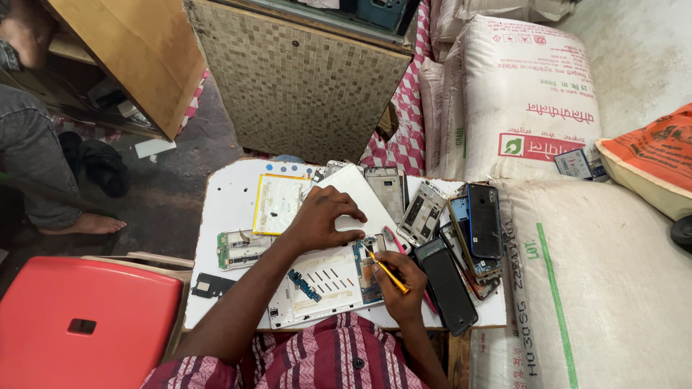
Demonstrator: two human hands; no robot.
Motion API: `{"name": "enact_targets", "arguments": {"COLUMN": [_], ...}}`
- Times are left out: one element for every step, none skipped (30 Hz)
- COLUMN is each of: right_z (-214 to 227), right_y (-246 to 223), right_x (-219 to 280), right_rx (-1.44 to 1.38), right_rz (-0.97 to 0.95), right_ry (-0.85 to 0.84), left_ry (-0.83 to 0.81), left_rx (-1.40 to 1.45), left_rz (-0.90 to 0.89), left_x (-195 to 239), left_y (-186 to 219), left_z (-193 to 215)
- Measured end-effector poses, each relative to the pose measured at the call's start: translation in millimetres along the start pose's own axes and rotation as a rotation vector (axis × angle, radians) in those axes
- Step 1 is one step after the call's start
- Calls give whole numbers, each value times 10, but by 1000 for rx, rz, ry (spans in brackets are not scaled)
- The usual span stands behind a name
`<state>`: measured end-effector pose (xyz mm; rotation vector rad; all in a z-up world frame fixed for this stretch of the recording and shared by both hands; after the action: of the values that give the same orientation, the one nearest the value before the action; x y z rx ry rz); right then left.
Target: The person uses a small yellow screwdriver to work on a disassembled mobile phone motherboard on a cluttered workbench. They repeatedly probe and adjust components on the circuit board while other phone parts and tools lie nearby.
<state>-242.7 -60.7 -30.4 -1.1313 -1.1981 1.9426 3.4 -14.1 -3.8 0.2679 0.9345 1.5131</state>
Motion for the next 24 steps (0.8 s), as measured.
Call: {"name": "enact_targets", "arguments": {"right_z": [-4, -6, -3, 0, 1, 4, 4, 5, 8, 13, 19, 21, 16, 13, 12, 11, 12, 15, 15, 13, 12, 10, 5, 14], "right_y": [6, 11, 12, 14, 15, 16, 19, 24, 28, 31, 30, 29, 28, 26, 19, 12, 6, 0, -4, -5, -2, 2, 9, 1], "right_x": [-7, -10, -7, -3, -1, 3, 7, 9, 8, 5, 8, 13, 12, 9, 4, -2, -1, 3, 4, 2, -2, -4, -14, -2], "right_rx": [8, 16, -11, -38, -66, -52, -38, -25, -28, -31, -34, -33, -33, -33, -33, -34, -35, -38, -42, -47, -39, -31, -26, -20], "right_rz": [-13, -27, -18, -9, 0, -1, -1, -1, 3, 6, 8, -7, -21, -35, -17, 1, 18, 20, 22, 25, 12, 0, -11, -3], "right_ry": [6, 12, -3, -18, -33, -18, -2, 13, 7, 1, -5, 2, 9, 16, 12, 8, 4, 3, 2, 2, 8, 15, 20, 14], "left_ry": [-11, -3, 6, 15, 15, 16, 16, 15, 14, 13, 7, 1, -4, 5, 14, 24, 19, 15, 11, 10, 10, 9, 17, 24], "left_rx": [-6, -2, 3, 8, 9, 10, 11, 11, 11, 12, 8, 5, 1, 3, 5, 7, 6, 4, 2, 0, -1, -1, 1, 3], "left_rz": [7, -2, -10, -17, -16, -15, -15, -17, -18, -19, -14, -9, -5, -14, -23, -31, -25, -18, -13, -14, -15, -15, -24, -33], "left_x": [-8, -12, -8, -4, 1, 7, 9, 8, 5, 1, 3, 4, 1, 0, 0, -1, 4, 9, 7, 5, 3, 3, 2, 9], "left_y": [-2, -1, 4, 9, 15, 21, 24, 25, 25, 24, 25, 27, 25, 26, 26, 25, 24, 23, 17, 10, 2, -5, -7, 1], "left_z": [2, 7, 7, 7, 10, 12, 16, 19, 20, 21, 20, 18, 20, 21, 21, 21, 15, 7, 4, 3, -2, -5, -9, -16]}}
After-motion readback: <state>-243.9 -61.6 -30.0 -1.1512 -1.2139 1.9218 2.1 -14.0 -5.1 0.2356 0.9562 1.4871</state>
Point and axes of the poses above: each hand's wrist, its own x-axis away from the middle knuckle, its own z-axis out of the back of the hand, y = z × x, the point moved 1 cm from there along -x, towards the middle knuckle, and after that the axes turned 8 degrees about y, right-handed, at the moved point
